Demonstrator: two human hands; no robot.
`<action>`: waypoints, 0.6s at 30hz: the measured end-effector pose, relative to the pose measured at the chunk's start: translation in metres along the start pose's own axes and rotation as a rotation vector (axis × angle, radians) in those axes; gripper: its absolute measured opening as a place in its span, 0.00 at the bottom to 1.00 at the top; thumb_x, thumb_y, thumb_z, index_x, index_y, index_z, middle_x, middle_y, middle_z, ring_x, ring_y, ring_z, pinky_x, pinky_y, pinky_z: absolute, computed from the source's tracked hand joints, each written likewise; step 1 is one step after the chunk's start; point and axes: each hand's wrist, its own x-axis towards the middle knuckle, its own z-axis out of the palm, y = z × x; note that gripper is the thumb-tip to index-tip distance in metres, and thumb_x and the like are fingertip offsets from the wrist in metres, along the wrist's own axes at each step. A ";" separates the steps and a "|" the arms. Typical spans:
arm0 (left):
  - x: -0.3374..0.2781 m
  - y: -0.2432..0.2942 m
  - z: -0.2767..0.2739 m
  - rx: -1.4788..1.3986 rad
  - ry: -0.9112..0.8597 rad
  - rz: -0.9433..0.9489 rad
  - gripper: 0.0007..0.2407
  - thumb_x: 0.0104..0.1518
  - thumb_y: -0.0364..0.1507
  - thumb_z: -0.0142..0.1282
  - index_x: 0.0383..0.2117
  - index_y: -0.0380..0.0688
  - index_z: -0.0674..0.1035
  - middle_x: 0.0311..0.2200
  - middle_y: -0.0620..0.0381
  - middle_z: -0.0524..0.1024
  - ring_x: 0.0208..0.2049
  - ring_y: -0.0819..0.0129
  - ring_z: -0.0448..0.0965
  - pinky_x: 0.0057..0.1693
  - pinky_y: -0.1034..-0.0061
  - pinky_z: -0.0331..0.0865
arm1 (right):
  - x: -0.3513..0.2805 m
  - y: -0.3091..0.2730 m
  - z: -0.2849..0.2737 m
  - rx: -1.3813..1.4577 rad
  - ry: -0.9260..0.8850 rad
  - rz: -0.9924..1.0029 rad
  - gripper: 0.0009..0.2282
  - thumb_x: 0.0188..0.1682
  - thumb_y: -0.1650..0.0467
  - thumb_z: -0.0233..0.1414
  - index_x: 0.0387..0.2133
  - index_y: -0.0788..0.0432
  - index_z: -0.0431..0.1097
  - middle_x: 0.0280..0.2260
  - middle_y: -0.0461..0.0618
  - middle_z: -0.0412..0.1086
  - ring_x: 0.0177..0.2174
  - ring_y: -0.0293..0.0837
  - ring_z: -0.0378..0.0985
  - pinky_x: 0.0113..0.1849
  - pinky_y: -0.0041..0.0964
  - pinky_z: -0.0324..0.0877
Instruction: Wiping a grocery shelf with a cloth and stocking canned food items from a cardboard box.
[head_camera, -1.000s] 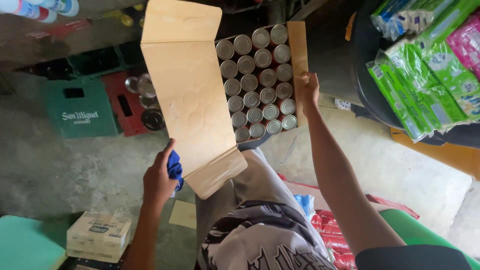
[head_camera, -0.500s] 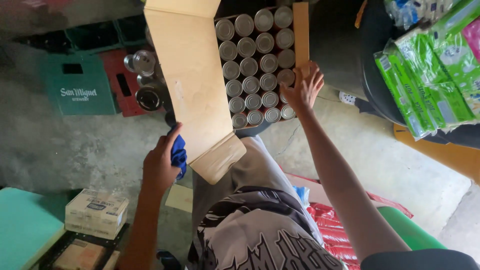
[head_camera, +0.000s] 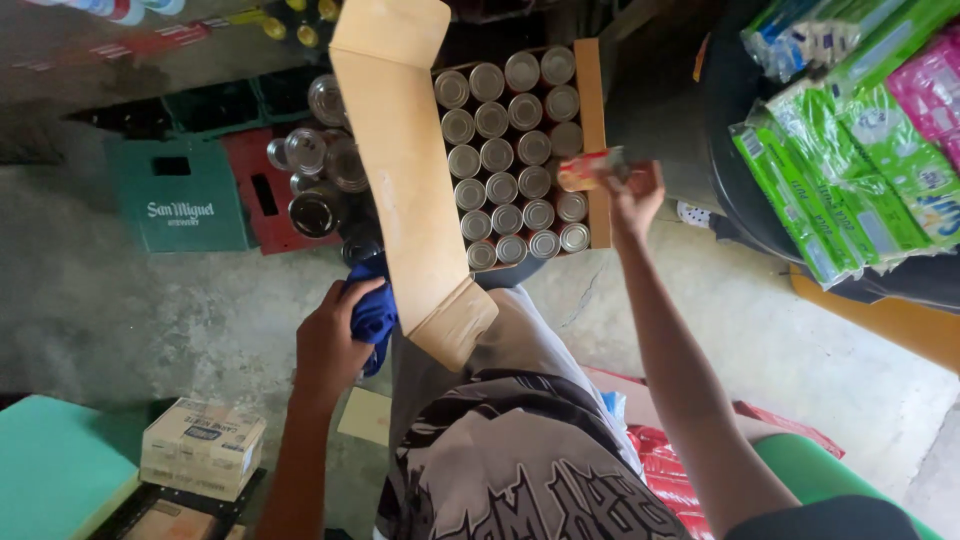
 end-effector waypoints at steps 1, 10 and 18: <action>0.001 0.003 -0.007 -0.104 0.021 -0.020 0.29 0.45 0.27 0.58 0.56 0.80 0.74 0.44 0.60 0.76 0.38 0.42 0.83 0.49 0.51 0.75 | 0.009 -0.007 -0.011 0.282 -0.056 0.244 0.11 0.40 0.64 0.65 0.33 0.43 0.71 0.32 0.42 0.75 0.34 0.42 0.79 0.41 0.38 0.72; 0.028 0.097 -0.099 -0.809 0.667 0.362 0.14 0.50 0.28 0.63 0.45 0.54 0.84 0.42 0.55 0.81 0.49 0.59 0.81 0.63 0.68 0.67 | 0.035 -0.238 -0.064 1.299 -0.281 0.842 0.28 0.38 0.50 0.59 0.40 0.61 0.72 0.32 0.58 0.77 0.29 0.54 0.81 0.33 0.52 0.80; 0.024 0.253 -0.129 -0.541 1.065 0.668 0.24 0.60 0.40 0.62 0.64 0.67 0.71 0.65 0.47 0.64 0.62 0.43 0.71 0.64 0.54 0.67 | -0.025 -0.320 -0.053 1.323 -0.455 0.375 0.27 0.53 0.55 0.51 0.60 0.58 0.59 0.50 0.62 0.67 0.46 0.57 0.75 0.47 0.55 0.73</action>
